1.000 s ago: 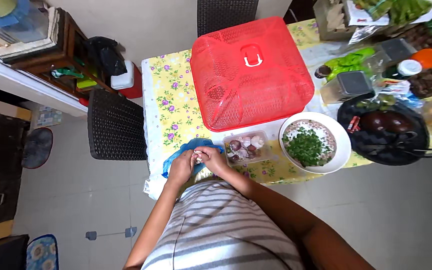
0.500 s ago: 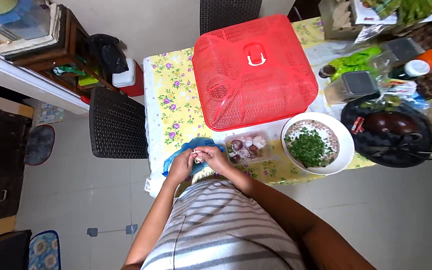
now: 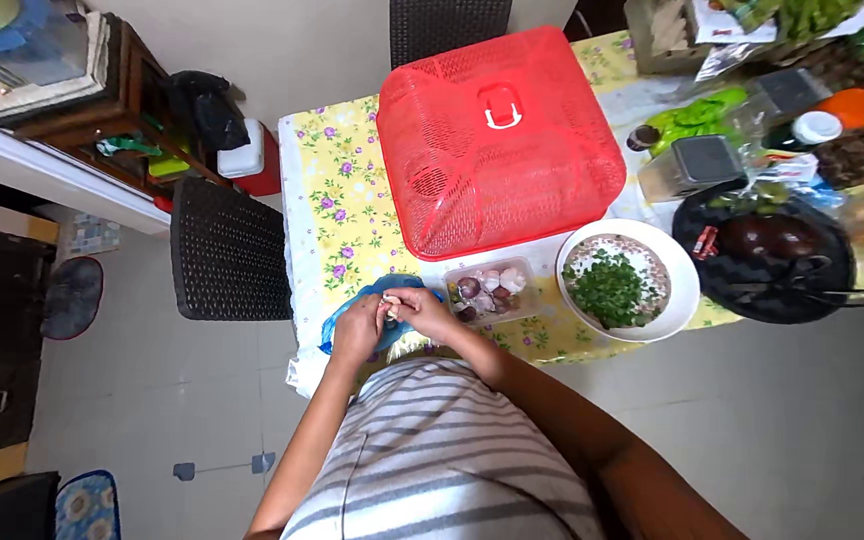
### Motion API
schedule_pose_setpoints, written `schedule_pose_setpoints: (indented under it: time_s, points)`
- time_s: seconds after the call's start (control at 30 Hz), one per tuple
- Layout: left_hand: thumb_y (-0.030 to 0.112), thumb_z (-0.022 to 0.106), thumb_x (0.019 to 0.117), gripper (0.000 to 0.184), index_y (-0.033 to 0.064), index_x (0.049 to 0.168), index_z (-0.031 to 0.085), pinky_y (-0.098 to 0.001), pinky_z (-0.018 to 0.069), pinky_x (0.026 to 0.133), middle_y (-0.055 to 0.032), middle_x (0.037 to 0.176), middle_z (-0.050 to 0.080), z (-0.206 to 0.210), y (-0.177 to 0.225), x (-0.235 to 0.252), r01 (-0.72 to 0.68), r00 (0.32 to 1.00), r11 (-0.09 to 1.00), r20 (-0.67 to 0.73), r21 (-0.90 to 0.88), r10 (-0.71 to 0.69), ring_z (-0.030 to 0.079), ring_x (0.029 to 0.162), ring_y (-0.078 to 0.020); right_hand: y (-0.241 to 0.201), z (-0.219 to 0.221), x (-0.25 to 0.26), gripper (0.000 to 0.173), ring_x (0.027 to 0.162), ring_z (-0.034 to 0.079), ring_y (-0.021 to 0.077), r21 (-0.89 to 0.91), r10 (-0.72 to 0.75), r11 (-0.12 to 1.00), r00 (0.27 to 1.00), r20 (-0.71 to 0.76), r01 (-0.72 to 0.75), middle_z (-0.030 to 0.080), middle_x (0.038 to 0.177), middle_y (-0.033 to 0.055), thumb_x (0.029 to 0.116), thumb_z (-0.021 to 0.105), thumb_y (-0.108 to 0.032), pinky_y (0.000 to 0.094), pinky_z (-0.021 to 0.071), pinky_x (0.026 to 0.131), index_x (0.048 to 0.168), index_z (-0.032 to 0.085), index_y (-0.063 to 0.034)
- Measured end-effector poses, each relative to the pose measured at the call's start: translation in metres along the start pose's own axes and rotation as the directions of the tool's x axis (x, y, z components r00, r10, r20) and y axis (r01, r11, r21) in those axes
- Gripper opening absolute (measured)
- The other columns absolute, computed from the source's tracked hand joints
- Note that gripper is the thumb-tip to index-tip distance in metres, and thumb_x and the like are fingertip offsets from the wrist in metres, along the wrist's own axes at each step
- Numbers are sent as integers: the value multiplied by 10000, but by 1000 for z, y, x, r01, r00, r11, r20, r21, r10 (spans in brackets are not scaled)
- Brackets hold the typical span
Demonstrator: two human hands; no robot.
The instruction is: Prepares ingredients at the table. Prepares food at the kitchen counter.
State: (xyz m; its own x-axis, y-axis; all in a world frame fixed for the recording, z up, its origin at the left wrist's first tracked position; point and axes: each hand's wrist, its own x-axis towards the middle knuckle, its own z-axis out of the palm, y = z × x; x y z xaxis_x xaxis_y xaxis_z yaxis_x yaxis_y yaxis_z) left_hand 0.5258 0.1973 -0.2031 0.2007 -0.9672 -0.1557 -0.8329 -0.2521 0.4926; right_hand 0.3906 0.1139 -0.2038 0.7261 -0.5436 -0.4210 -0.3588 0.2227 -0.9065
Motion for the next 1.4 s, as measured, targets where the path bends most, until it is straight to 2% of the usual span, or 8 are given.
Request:
schedule_pose_setpoints:
  time_s: [0.07, 0.27, 0.37, 0.57, 0.67, 0.97, 1.13, 1.4]
  points:
    - [118, 494, 1057, 315, -123, 1055, 697, -569, 541, 914, -287, 1022, 711, 0, 1, -2, -12, 1000, 1000, -17, 5, 12, 705, 1001, -450, 4, 0, -1, 337, 1034, 648, 211, -6, -36, 999, 999, -5, 36, 664, 1202, 258, 1030, 513, -5, 306, 501, 954, 1336, 576, 122]
    - [106, 463, 1067, 331, -141, 1085, 683, -558, 514, 960, -298, 1040, 705, 2, 14, -3, 109, 994, 990, 4, -93, -109, 692, 1032, -443, 13, 15, -5, 269, 1027, 689, 291, -111, -133, 987, 973, -187, 113, 708, 1114, 265, 1005, 556, 9, 381, 516, 970, 1227, 663, 116]
    - [87, 463, 1059, 322, -150, 1029, 680, -544, 528, 923, -291, 970, 702, 4, 6, -4, 35, 999, 984, -16, -173, -39, 697, 961, -430, 22, 15, -6, 268, 1036, 696, 286, -98, -211, 976, 960, -184, 196, 713, 1115, 267, 1001, 555, 15, 370, 519, 975, 1219, 666, 125]
    - [81, 452, 1051, 330, -144, 965, 678, -500, 551, 836, -260, 861, 689, 7, -14, -7, -121, 993, 950, -45, -287, 112, 693, 827, -376, 35, 9, -5, 250, 952, 679, 163, -27, -304, 953, 944, -129, 303, 718, 1076, 233, 992, 558, 21, 281, 527, 910, 1183, 674, 133]
    - [87, 447, 1053, 335, -135, 956, 678, -474, 551, 816, -239, 838, 684, 8, -21, -5, -154, 988, 939, -46, -306, 148, 685, 802, -343, 36, 9, -4, 252, 948, 683, 164, -49, -333, 943, 933, -135, 329, 721, 1074, 233, 990, 557, 23, 273, 528, 906, 1184, 679, 129]
    - [81, 450, 1058, 328, -139, 961, 674, -495, 538, 828, -245, 834, 675, 19, -7, -1, 17, 998, 953, -55, -302, -36, 675, 812, -353, 28, 25, -7, 251, 1030, 717, 377, -252, -357, 924, 883, -304, 287, 732, 1077, 275, 973, 564, 50, 467, 530, 980, 1170, 701, 122]
    - [87, 434, 1069, 334, -133, 951, 657, -463, 523, 812, -220, 811, 653, 18, 4, 1, 110, 990, 941, -44, -319, -131, 648, 793, -311, 27, 30, -4, 250, 1025, 722, 407, -360, -447, 876, 824, -349, 322, 732, 1082, 278, 943, 574, 85, 498, 545, 966, 1152, 707, 124]
    - [118, 435, 1082, 353, -134, 1018, 673, -536, 514, 916, -272, 949, 694, 20, 13, 5, 212, 976, 950, -4, -231, -218, 687, 955, -397, 30, 30, 4, 255, 1065, 703, 431, -515, -469, 813, 829, -304, 271, 725, 1109, 270, 934, 563, 96, 534, 527, 985, 1141, 712, 115]
